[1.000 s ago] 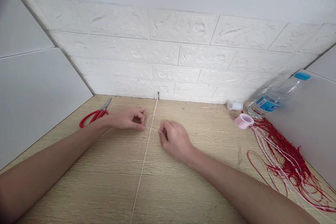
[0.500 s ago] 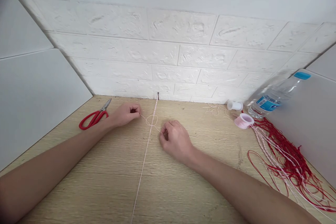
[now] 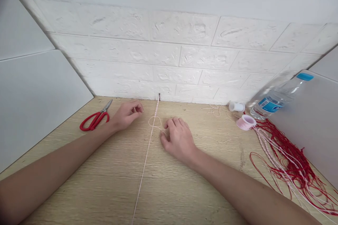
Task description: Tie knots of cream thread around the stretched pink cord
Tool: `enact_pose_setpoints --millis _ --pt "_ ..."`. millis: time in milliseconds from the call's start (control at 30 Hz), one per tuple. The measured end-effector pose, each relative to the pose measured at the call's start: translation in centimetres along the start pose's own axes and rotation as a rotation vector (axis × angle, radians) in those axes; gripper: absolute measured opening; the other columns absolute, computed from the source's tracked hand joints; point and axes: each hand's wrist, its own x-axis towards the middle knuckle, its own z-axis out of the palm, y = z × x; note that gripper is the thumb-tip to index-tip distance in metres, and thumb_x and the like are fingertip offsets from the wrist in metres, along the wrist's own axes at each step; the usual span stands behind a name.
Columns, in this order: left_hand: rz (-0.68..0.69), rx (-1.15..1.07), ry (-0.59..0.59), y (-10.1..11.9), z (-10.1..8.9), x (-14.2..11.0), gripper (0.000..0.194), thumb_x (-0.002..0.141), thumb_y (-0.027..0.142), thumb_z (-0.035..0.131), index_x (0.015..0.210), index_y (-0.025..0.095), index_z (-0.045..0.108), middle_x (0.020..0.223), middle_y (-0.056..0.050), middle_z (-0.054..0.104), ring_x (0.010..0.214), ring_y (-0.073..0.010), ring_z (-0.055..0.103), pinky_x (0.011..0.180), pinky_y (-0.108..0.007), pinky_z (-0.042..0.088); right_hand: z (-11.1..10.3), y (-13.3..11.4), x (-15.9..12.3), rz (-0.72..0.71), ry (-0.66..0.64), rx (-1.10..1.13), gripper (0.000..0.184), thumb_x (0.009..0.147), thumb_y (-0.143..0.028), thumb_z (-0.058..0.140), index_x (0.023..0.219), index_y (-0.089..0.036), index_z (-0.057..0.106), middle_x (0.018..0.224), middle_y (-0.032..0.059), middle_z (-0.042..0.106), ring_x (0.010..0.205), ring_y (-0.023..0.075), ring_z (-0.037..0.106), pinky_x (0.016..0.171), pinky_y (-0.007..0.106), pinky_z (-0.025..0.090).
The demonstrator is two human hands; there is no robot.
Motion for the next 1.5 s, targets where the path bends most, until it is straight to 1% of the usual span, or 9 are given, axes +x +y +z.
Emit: enact_pose_setpoints --millis 100,167,300,400,633,833,1000,1267,1500 --pt "0.091 0.053 -0.023 0.7 0.1 -0.3 0.025 0.076 0.017 0.052 0.100 0.018 0.059 0.097 -0.005 0.060 0.085 -0.0179 0.055 0.079 -0.032 0.045 0.4 -0.1 0.1 -0.027 -0.013 0.011 0.018 0.088 -0.029 0.056 0.103 -0.020 0.056 0.099 0.0095 0.059 0.095 0.0263 0.051 0.086 0.041 0.041" --pt "0.145 0.101 -0.082 1.2 0.4 -0.5 0.028 0.079 0.020 0.054 0.107 0.019 0.059 0.103 -0.006 0.060 0.090 -0.0190 0.055 0.081 -0.033 0.044 0.5 0.0 0.2 -0.031 -0.031 0.038 0.014 0.090 -0.027 0.055 0.102 -0.020 0.058 0.098 0.0091 0.059 0.095 0.0256 0.051 0.086 0.040 0.041" --pt "0.190 0.176 -0.158 1.5 1.0 -0.7 0.016 0.087 0.030 0.052 0.089 0.018 0.062 0.086 -0.004 0.061 0.081 -0.0180 0.054 0.075 -0.030 0.042 0.6 0.4 0.5 -0.016 -0.065 0.103 0.008 0.092 -0.022 0.052 0.089 -0.020 0.059 0.091 0.0072 0.059 0.091 0.0228 0.052 0.083 0.037 0.041" --pt "0.208 0.191 -0.172 1.5 1.2 -0.7 0.022 0.089 0.030 0.050 0.073 0.017 0.058 0.070 -0.002 0.054 0.068 -0.0152 0.049 0.068 -0.029 0.038 0.5 0.4 0.5 -0.012 -0.076 0.123 0.009 0.092 -0.023 0.053 0.086 -0.020 0.059 0.087 0.0060 0.058 0.087 0.0220 0.051 0.081 0.036 0.041" --pt "0.194 0.106 -0.248 1.9 1.0 -0.7 0.013 0.084 0.026 0.054 0.076 0.018 0.057 0.069 -0.001 0.056 0.066 -0.0142 0.048 0.067 -0.029 0.037 0.2 0.3 0.6 -0.022 -0.075 0.160 0.013 0.093 -0.026 0.054 0.085 -0.020 0.060 0.081 0.0045 0.058 0.083 0.0204 0.051 0.078 0.034 0.041" --pt "0.147 0.048 -0.294 1.2 1.5 -0.7 0.014 0.076 0.020 0.054 0.064 0.018 0.048 0.061 0.001 0.054 0.060 -0.0126 0.048 0.060 -0.027 0.036 0.1 0.3 0.6 -0.018 -0.073 0.165 0.015 0.091 -0.023 0.053 0.077 -0.020 0.058 0.078 0.0039 0.057 0.080 0.0200 0.051 0.075 0.032 0.040" --pt "0.140 0.170 -0.270 0.5 1.2 -0.7 0.014 0.069 0.016 0.052 0.058 0.018 0.044 0.058 0.001 0.053 0.057 -0.0124 0.046 0.067 -0.030 0.038 0.1 0.4 0.6 0.002 -0.058 0.156 0.014 0.084 -0.016 0.055 0.070 -0.020 0.053 0.075 0.0031 0.055 0.077 0.0194 0.050 0.073 0.031 0.039" --pt "0.094 0.329 -0.230 -0.7 0.5 -0.3 0.016 0.068 0.019 0.052 0.057 0.018 0.041 0.056 0.001 0.052 0.058 -0.0137 0.044 0.073 -0.033 0.038 0.2 0.4 0.7 0.054 -0.028 0.160 0.019 0.081 -0.013 0.053 0.065 -0.020 0.046 0.071 0.0020 0.053 0.076 0.0186 0.050 0.071 0.030 0.038" --pt "0.106 0.274 -0.162 1.4 0.3 -0.6 0.010 0.082 0.028 0.051 0.081 0.018 0.054 0.078 -0.002 0.061 0.069 -0.0160 0.050 0.074 -0.032 0.038 0.1 0.3 0.6 0.082 -0.035 0.183 0.005 0.088 -0.024 0.056 0.086 -0.020 0.054 0.074 0.0017 0.057 0.080 0.0205 0.052 0.072 0.031 0.039"
